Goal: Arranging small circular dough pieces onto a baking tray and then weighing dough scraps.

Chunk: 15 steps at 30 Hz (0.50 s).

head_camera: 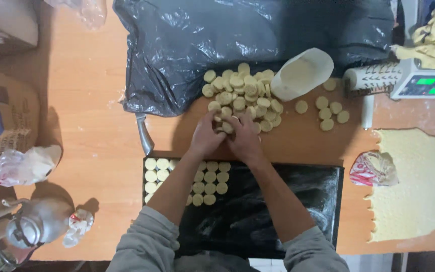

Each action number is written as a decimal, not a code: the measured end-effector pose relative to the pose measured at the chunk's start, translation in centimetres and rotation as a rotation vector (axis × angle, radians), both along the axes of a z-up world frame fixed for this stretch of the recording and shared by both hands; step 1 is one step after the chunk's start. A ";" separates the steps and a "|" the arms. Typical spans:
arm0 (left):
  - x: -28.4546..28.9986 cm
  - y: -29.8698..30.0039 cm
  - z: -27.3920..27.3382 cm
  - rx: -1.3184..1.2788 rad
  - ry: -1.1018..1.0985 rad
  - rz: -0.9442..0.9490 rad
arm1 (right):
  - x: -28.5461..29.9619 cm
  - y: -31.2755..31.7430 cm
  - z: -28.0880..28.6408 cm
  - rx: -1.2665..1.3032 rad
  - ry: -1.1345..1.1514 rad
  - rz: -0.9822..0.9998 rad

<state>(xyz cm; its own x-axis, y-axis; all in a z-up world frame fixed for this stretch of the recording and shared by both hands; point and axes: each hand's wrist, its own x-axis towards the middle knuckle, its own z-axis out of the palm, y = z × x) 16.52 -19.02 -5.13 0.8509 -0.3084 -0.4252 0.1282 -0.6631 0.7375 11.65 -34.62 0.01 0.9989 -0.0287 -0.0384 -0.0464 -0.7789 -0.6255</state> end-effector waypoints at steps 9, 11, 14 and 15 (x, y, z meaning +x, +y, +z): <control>-3.6 3.3 2.4 -1.118 0.813 0.709 | -2.2 5.2 1.9 0.023 -0.007 0.231; -5.2 4.2 3.7 -1.280 0.839 0.673 | -3.3 6.7 5.3 0.030 -0.047 0.291; -8.3 6.0 4.0 -1.429 0.990 0.629 | -4.5 7.3 11.1 0.134 -0.071 0.312; -9.4 6.8 3.8 -1.427 1.088 0.641 | -4.6 7.4 13.1 0.234 -0.064 0.302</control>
